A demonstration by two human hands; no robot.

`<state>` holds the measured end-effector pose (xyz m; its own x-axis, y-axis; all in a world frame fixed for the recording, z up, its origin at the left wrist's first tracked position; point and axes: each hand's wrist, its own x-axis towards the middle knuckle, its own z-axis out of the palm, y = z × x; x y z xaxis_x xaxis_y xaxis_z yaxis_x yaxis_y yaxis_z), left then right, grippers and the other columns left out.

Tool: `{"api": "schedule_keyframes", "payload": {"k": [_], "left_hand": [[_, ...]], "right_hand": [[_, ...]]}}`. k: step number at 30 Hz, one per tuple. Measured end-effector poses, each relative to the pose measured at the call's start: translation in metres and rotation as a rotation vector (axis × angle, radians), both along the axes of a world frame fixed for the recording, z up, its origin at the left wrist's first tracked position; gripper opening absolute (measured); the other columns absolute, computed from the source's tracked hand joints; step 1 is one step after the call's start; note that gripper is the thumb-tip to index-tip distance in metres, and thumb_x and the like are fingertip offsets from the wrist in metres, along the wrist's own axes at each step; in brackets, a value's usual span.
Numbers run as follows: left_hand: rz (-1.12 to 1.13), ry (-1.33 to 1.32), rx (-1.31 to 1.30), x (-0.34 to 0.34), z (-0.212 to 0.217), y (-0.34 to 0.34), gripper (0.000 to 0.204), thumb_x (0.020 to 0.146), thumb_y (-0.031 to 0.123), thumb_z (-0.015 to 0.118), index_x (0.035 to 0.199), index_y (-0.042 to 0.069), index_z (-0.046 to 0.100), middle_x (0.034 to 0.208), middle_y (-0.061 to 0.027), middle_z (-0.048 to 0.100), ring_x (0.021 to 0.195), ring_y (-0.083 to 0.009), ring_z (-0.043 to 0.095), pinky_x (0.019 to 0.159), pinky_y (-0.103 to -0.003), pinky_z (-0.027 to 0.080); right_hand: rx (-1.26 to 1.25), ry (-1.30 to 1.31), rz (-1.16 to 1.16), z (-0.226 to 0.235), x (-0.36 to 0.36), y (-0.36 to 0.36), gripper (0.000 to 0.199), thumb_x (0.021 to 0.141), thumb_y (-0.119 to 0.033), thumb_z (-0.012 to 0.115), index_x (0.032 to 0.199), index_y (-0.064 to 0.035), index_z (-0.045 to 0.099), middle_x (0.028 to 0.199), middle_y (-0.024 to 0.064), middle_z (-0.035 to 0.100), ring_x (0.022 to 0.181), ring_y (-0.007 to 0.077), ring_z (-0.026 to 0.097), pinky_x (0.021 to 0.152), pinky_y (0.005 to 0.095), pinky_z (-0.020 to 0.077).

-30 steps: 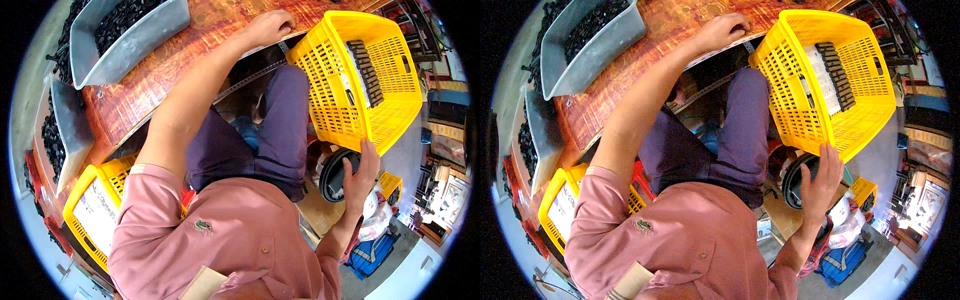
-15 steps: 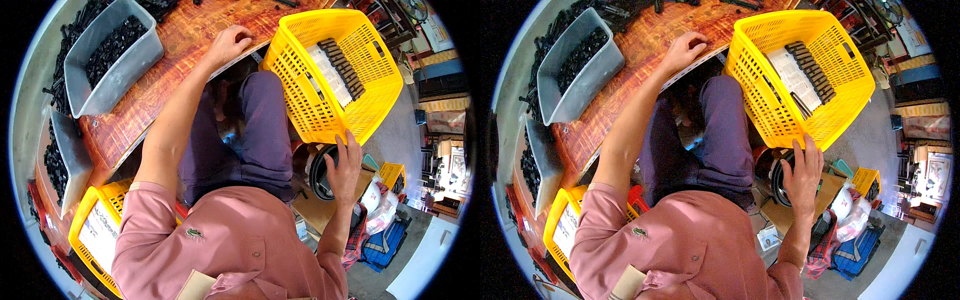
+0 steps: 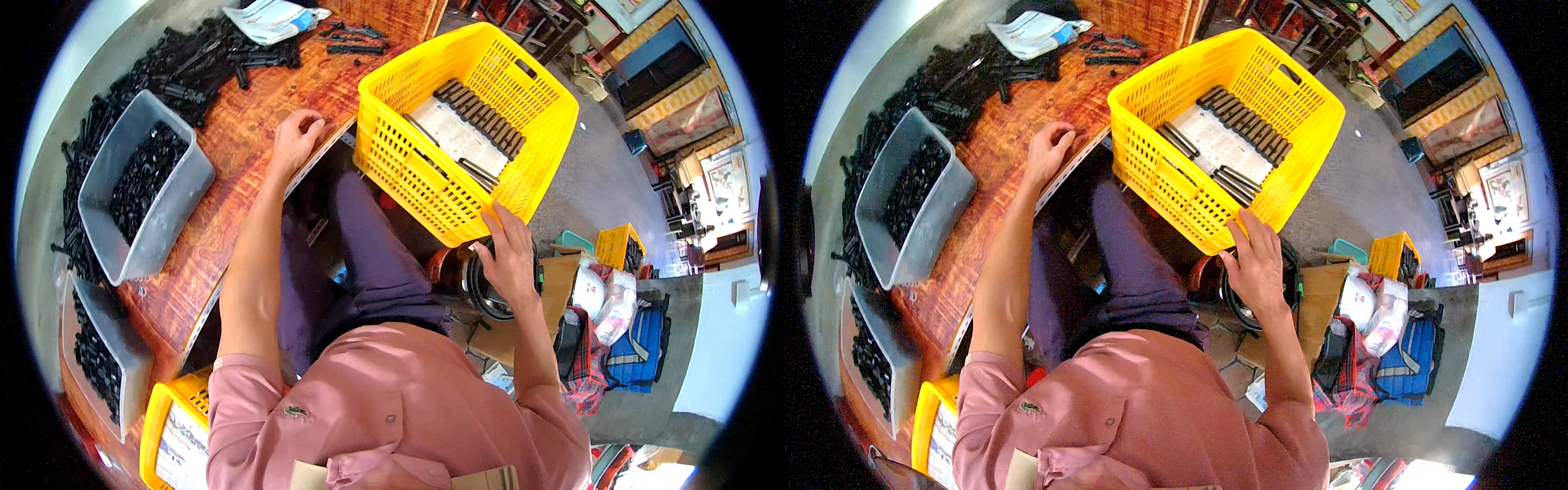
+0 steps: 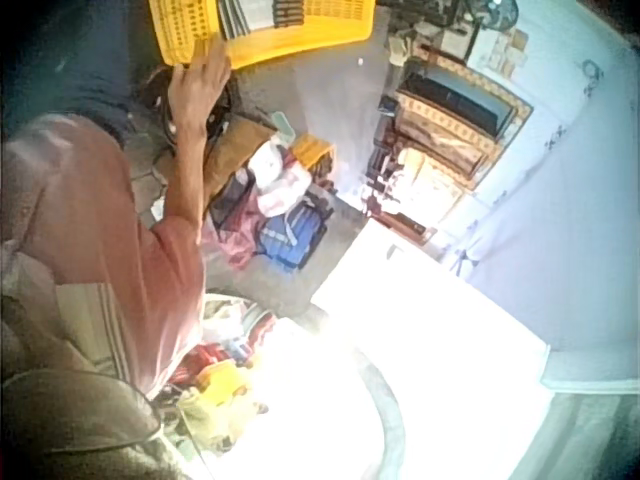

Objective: The person arranges cylindrical metal parts into neat rows inside a yellow plastic basket. They pick up each part and place it carefully to form aligned rows. Another person briefly assists by adding more parts to the basket.

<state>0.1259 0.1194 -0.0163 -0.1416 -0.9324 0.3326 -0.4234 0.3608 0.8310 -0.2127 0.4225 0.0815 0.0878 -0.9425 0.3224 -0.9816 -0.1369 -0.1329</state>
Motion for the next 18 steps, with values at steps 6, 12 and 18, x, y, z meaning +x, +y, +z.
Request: {"api": "schedule_keyframes", "payload": {"k": [6,12,18], "left_hand": [[0.001,0.089,0.018,-0.001,0.002,0.001,0.024,0.091,0.022,0.066,0.100,0.000,0.070,0.095,-0.0139,0.071,0.087,-0.0236,0.068,0.081,-0.036,0.052],[-0.001,0.068,0.019,-0.001,0.008,0.008,0.027,0.092,0.024,0.066,0.102,-0.001,0.069,0.096,-0.0153,0.072,0.089,-0.0247,0.069,0.083,-0.036,0.052],[0.010,0.114,0.016,0.001,0.006,0.002,0.027,0.094,0.023,0.065,0.107,-0.001,0.069,0.098,-0.0136,0.073,0.092,-0.0223,0.069,0.083,-0.035,0.052]], "right_hand": [[-0.046,0.036,-0.136,-0.009,-0.006,-0.020,0.073,0.081,-0.019,0.077,0.145,-0.0027,0.043,0.147,0.0183,0.046,0.136,0.0374,0.043,0.116,0.0544,0.0290],[0.006,0.108,-0.141,-0.022,-0.004,-0.021,0.075,0.082,-0.021,0.077,0.145,-0.0039,0.041,0.148,0.0175,0.046,0.137,0.0341,0.043,0.118,0.0552,0.0266],[-0.016,0.110,-0.105,-0.026,-0.009,-0.022,0.079,0.082,-0.020,0.078,0.148,-0.0050,0.037,0.147,0.0162,0.046,0.137,0.0324,0.043,0.117,0.0535,0.0275]]}}
